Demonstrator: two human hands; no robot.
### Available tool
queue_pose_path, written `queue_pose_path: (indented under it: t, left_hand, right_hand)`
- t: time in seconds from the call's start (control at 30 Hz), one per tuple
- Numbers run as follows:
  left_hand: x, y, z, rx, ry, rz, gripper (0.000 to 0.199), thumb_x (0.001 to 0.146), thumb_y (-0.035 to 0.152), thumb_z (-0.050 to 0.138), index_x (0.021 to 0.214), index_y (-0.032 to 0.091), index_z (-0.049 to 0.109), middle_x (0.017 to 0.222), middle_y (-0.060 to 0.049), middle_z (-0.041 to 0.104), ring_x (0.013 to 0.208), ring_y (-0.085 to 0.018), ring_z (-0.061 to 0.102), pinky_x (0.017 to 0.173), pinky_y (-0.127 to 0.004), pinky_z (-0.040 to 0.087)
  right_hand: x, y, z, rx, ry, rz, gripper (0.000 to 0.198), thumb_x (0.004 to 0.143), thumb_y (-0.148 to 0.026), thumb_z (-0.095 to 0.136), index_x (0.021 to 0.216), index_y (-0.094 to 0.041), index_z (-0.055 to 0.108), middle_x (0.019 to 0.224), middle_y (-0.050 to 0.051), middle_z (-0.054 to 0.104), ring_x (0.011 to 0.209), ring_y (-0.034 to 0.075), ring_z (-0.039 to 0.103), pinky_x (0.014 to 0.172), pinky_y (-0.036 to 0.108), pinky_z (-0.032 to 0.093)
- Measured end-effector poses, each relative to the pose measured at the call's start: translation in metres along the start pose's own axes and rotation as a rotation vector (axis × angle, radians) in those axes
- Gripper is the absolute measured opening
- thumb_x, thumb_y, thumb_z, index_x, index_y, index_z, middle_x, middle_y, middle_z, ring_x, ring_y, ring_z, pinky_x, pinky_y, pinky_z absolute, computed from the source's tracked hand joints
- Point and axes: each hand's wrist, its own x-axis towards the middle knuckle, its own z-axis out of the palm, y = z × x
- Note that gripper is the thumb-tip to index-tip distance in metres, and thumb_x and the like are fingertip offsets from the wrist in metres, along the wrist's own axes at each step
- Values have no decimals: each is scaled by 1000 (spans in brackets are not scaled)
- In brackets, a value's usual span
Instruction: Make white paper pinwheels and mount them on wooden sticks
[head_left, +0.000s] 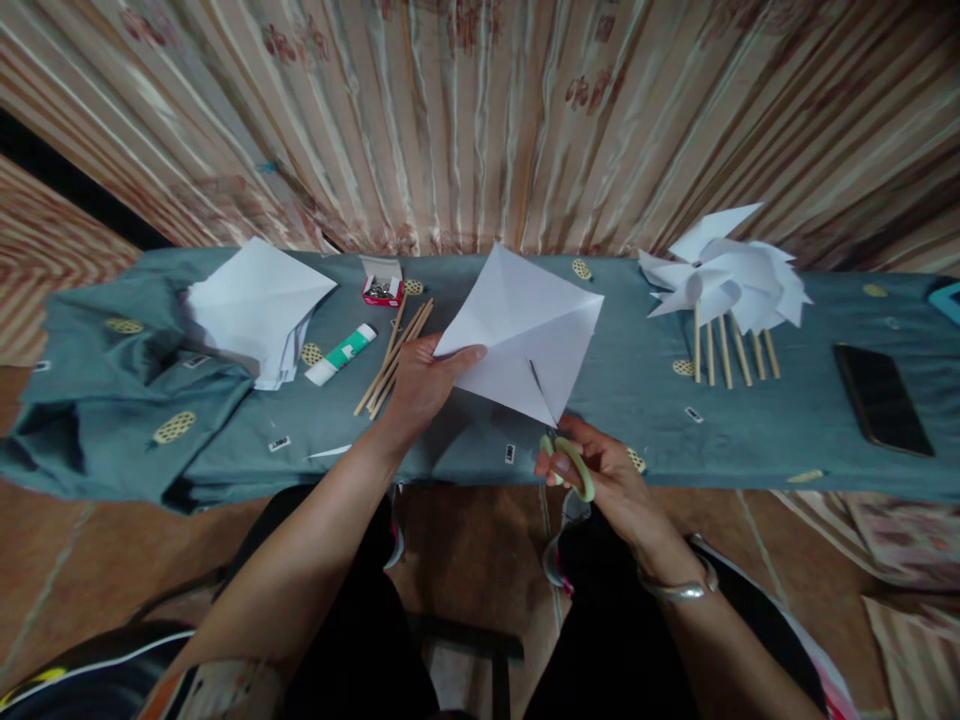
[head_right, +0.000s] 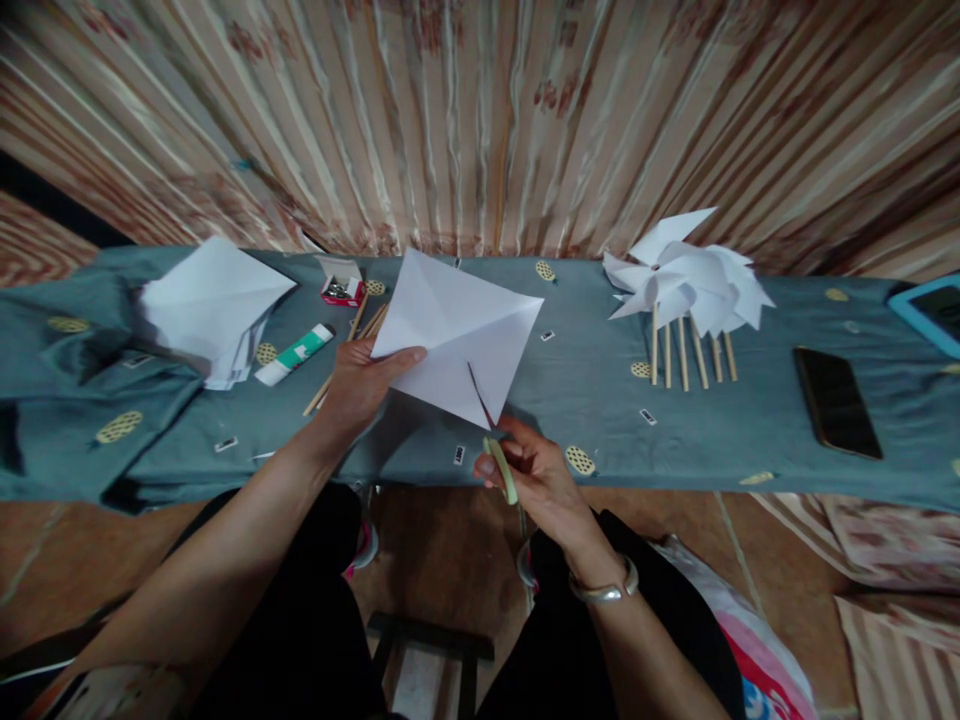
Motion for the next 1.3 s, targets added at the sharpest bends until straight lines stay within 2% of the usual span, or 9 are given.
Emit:
queue_pose_path:
  t: [0.23, 0.43, 0.63, 0.93, 1.07, 1.3]
  left_hand:
    - [-1, 2, 1, 65, -25, -21, 20, 69, 33, 81, 77, 16, 74, 68, -3, 70, 65, -22, 66, 61, -34, 53]
    - [-3, 5, 2, 49, -23, -15, 17, 68, 32, 81, 76, 18, 76, 69, -2, 71, 64, -21, 65, 59, -33, 52]
    - [-3, 6, 3, 39, -23, -20, 18, 67, 32, 81, 78, 19, 77, 70, -2, 73, 65, -21, 65, 61, -33, 53]
    - [-5, 7, 3, 35, -15, -35, 17, 66, 30, 81, 77, 18, 77, 71, -2, 73, 62, -19, 64, 59, -32, 52]
    - [-6, 6, 3, 52, -31, -35, 19, 66, 32, 81, 78, 18, 77, 72, -3, 73, 64, -20, 66, 59, -32, 53]
    - [-5, 6, 3, 67, -34, -25, 20, 65, 32, 81, 77, 16, 76, 70, -2, 72, 62, -17, 64, 58, -28, 51]
  right_hand:
    - [0, -1, -1, -15, 15, -16, 61, 57, -60, 87, 97, -19, 64, 66, -2, 68, 55, 9, 54, 51, 22, 41]
    - [-1, 1, -3, -39, 29, -7, 65, 58, -58, 87, 106, -20, 64, 65, -3, 68, 53, 12, 56, 50, 24, 44]
    - [-1, 5, -4, -14, 36, 0, 69, 57, -56, 88, 111, -20, 64, 60, -4, 67, 50, 9, 55, 47, 20, 41]
    - [0, 2, 0, -18, 54, 15, 66, 54, -59, 87, 103, -21, 64, 61, -4, 67, 50, 12, 57, 50, 23, 45]
    - [0, -2, 1, -41, 55, 7, 62, 54, -60, 87, 97, -22, 62, 59, -4, 66, 49, 12, 56, 49, 24, 43]
    - [0, 1, 2, -40, 66, 10, 63, 56, -60, 85, 100, -21, 62, 58, -5, 65, 47, 11, 54, 46, 23, 40]
